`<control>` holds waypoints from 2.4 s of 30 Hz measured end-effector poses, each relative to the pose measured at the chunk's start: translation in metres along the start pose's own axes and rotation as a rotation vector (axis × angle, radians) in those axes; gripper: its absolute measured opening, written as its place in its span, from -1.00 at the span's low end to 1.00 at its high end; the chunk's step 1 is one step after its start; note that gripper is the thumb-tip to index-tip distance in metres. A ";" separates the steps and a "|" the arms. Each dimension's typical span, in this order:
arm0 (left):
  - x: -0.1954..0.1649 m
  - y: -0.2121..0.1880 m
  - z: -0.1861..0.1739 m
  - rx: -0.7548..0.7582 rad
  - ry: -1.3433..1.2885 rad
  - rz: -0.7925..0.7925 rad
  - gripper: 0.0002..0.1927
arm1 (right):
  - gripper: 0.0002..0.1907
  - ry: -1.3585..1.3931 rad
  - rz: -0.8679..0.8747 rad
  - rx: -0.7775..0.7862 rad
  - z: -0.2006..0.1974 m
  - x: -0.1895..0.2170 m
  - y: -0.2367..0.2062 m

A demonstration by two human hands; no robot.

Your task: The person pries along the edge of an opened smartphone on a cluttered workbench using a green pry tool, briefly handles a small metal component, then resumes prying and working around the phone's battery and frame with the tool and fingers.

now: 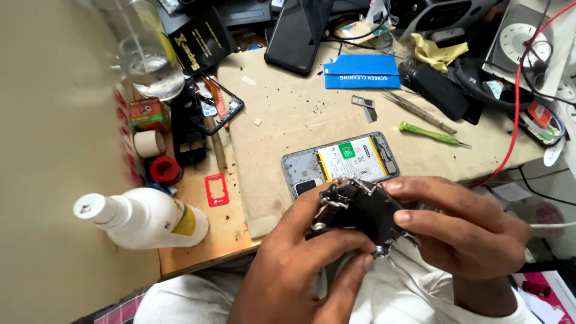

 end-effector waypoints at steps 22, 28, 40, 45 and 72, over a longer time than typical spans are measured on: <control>0.006 0.011 0.024 -0.018 0.458 0.178 -0.80 | -0.86 -0.106 0.003 0.007 0.002 -0.017 -0.001; 0.008 0.022 0.023 0.054 0.251 0.191 -0.84 | -0.74 -0.059 0.098 0.006 0.002 -0.040 -0.020; 0.067 0.082 0.001 -0.176 0.737 0.189 -0.86 | -0.62 0.083 0.392 -0.196 -0.046 -0.103 -0.058; 0.133 0.134 0.022 -0.026 0.948 -0.021 -0.85 | -0.63 0.147 0.472 -0.274 -0.070 -0.126 -0.071; 0.107 0.043 -0.038 -0.576 0.423 0.045 -0.90 | -0.65 0.226 -0.013 0.379 0.146 -0.127 0.143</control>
Point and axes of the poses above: each hand's wrist, its own y-axis towards the middle knuckle, its own z-axis out of the palm, x = y × z, the point moved 8 cm from there along y, towards the middle knuckle, and after that the axes turned 2 degrees about -x, right-handed, at the moved point
